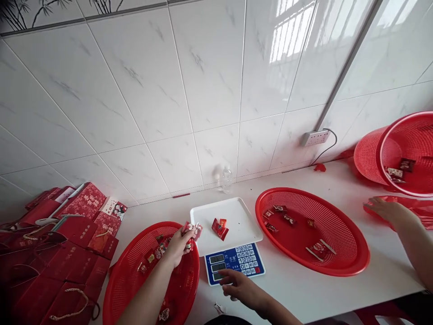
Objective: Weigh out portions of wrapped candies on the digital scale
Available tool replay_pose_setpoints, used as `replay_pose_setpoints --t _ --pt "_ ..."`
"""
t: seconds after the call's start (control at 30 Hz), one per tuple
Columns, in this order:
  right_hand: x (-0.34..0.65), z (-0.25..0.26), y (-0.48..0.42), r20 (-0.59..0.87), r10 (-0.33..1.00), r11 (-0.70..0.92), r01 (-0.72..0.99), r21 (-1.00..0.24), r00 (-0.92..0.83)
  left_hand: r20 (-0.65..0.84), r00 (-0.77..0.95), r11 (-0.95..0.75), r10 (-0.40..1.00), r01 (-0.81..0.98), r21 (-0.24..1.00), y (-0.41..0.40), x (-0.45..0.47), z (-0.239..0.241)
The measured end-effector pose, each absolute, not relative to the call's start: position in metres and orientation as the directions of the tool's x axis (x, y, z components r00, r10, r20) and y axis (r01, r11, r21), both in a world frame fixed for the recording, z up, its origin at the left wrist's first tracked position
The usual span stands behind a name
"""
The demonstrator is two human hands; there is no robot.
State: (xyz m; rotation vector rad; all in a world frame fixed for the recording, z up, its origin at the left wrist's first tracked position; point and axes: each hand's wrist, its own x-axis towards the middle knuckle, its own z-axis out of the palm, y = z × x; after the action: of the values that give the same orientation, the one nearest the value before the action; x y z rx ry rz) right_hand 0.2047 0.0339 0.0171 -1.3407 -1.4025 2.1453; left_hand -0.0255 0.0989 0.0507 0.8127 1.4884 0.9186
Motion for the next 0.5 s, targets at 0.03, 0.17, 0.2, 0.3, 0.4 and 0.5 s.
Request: replay_pose_setpoints --t 0.03,0.17,0.2,0.3,0.4,0.5 --pt "0.210 0.013 0.032 -0.559 0.636 -0.509 0.255 -0.822 -0.531 -0.444 -0.085 0.446 0.892 -0.002 0.895 0.110 -0.016 0.051" --pt "0.226 0.003 0.027 -0.544 0.690 -0.494 0.239 -0.836 -0.478 -0.454 -0.006 0.454 0.891 0.040 0.890 0.144 0.016 0.046" --pt "0.230 0.002 0.026 -0.542 0.701 -0.491 0.238 -0.838 -0.464 -0.466 0.002 0.465 0.885 0.049 0.884 0.150 0.021 0.044" --pt "0.238 0.003 0.024 -0.543 0.720 -0.489 0.238 -0.839 -0.432 -0.498 0.009 0.497 0.867 0.054 0.866 0.163 0.033 0.042" --pt "0.244 0.005 0.022 -0.540 0.734 -0.488 0.235 -0.841 -0.412 -0.510 0.017 0.509 0.860 0.031 0.860 0.171 0.041 0.041" --pt "0.247 0.006 0.022 -0.552 0.733 -0.494 0.248 -0.833 -0.397 -0.501 0.020 0.501 0.865 0.006 0.865 0.176 0.043 0.040"
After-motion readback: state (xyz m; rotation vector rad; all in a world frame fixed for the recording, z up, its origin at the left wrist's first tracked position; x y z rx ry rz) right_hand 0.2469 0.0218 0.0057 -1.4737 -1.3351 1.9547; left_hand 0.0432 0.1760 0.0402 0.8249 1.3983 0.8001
